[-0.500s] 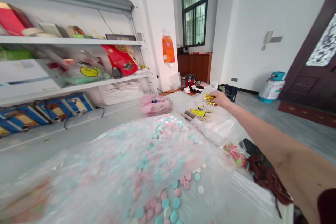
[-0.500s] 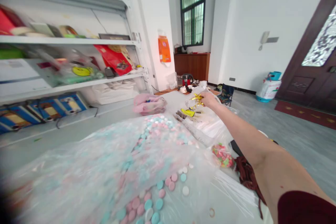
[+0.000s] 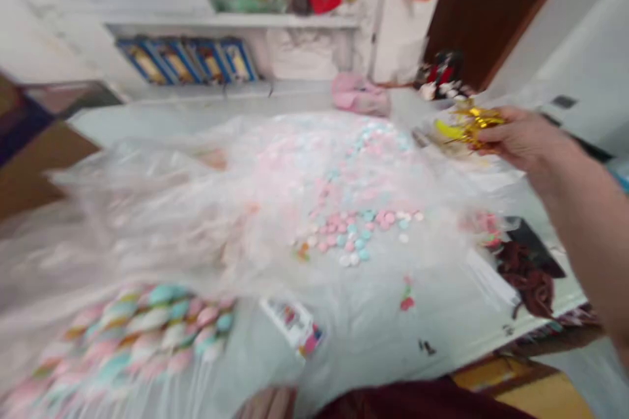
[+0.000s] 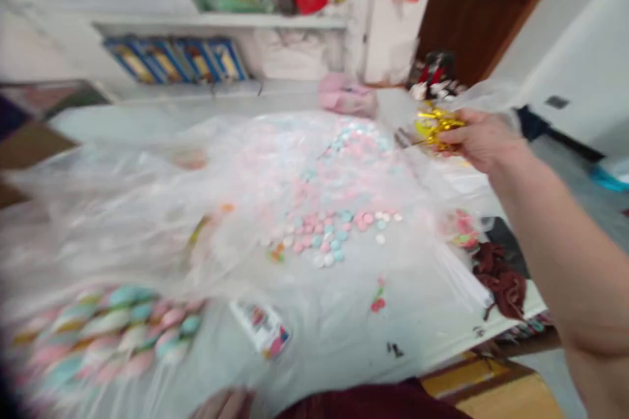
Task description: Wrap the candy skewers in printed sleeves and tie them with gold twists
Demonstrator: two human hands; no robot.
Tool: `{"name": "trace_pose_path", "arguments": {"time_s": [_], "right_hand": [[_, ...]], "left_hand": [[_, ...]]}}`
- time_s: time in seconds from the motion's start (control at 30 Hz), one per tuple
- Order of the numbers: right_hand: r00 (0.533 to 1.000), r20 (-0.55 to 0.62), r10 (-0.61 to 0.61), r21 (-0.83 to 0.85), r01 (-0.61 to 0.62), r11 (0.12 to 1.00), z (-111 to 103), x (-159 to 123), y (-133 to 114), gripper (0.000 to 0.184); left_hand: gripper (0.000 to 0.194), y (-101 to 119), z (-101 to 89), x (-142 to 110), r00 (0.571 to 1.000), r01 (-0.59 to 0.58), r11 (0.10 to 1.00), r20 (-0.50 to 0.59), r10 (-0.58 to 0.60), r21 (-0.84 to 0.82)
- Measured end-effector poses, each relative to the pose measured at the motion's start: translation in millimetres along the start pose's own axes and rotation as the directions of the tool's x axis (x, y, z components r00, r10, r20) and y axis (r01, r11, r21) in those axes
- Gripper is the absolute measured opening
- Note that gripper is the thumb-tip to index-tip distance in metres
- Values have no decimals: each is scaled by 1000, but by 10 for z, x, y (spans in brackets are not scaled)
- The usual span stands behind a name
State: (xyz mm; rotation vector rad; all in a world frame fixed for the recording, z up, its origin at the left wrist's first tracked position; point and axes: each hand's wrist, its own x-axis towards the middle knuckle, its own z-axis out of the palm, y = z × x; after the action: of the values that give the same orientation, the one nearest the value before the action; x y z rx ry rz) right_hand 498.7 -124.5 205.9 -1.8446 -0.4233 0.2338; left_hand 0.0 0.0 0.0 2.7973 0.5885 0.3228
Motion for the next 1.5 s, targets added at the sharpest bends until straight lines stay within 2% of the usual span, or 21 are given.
{"name": "trace_pose_path", "arguments": {"time_s": [0.07, 0.1, 0.13, 0.17, 0.27, 0.33, 0.37, 0.47, 0.5, 0.53, 0.57, 0.6, 0.67, 0.77, 0.9, 0.97, 1.07, 1.17, 1.37, 1.43, 1.5], "right_hand": [[977, 204, 55, -1, -56, 998, 282, -293, 94, 12], [955, 291, 52, -4, -53, 999, 441, -465, 153, 7], [914, 401, 66, 5, -74, 997, 605, -665, 214, 5], [863, 499, 77, 22, -102, 995, 773, -889, 275, 12], [592, 789, 164, -30, -229, 973, 1286, -1604, 435, 20], [455, 874, 168, -38, -282, 959, 1631, -2021, 527, 23], [411, 894, 176, -46, -308, 950, 1798, -2203, 570, 23], [333, 918, 215, -101, -329, 939, 2261, -2685, 691, 20], [324, 923, 210, -129, -254, 959, 2402, -2831, 732, 17], [320, 928, 191, -166, -103, 981, 2533, -2967, 774, 18], [335, 930, 148, -199, 125, 972, 2653, -3090, 817, 16], [364, 928, 81, -217, 350, 911, 2757, -3196, 862, 12], [381, 924, 25, -229, 502, 834, 2902, -3344, 952, 14], [390, 921, -15, -236, 587, 775, 2937, -3416, 1062, 23], [444, 893, -78, -342, 779, 526, 2784, -3389, 1099, 32], [452, 889, -78, -374, 812, 449, 2723, -3396, 1065, 34], [464, 884, -53, -408, 824, 394, 2692, -3462, 964, 32], [469, 882, -42, -419, 822, 386, 2684, -3538, 827, 28], [365, 928, -68, -286, 819, 497, 2593, -3497, 561, 32], [327, 941, -91, -222, 795, 565, 2578, -3448, 519, 27], [316, 946, -72, -191, 722, 665, 2587, -3399, 525, 21]], "left_hand": [[20, 145, 9, -420, 992, 99, 995, 72, -101, 31], [20, 209, 17, -541, 992, 78, 993, 95, -86, 84], [19, 261, 25, -609, 992, 74, 988, 89, -86, 137], [19, 299, 30, -636, 994, 83, 982, 55, -93, 172], [17, 362, 6, -599, 995, 92, 981, 21, -97, 169], [16, 371, -22, -569, 994, 108, 983, 16, -112, 151], [15, 364, -29, -565, 992, 119, 983, 21, -123, 143], [14, 314, -4, -592, 983, 164, 983, 69, -170, 88], [14, 293, 16, -608, 977, 184, 981, 94, -190, 61], [15, 274, 38, -627, 971, 202, 979, 119, -205, 34], [15, 257, 58, -646, 966, 216, 976, 144, -215, 10], [15, 243, 75, -666, 961, 226, 974, 169, -221, -9], [16, 225, 91, -704, 950, 239, 970, 217, -226, -34], [19, 212, 63, -748, 940, 260, 963, 247, -235, -72], [18, 200, -5, -756, 949, 233, 962, 249, -194, -140], [18, 194, -21, -743, 948, 212, 965, 272, -165, -154], [18, 181, -26, -732, 942, 208, 960, 301, -145, -187], [19, 164, -60, -748, 946, 240, 922, 286, -153, -303], [20, 146, -244, -748, 931, 364, 728, 208, -299, -581], [19, 133, -286, -729, 916, 390, 664, 194, -351, -638], [17, 110, -307, -712, 893, 415, 611, 172, -417, -674]]}}
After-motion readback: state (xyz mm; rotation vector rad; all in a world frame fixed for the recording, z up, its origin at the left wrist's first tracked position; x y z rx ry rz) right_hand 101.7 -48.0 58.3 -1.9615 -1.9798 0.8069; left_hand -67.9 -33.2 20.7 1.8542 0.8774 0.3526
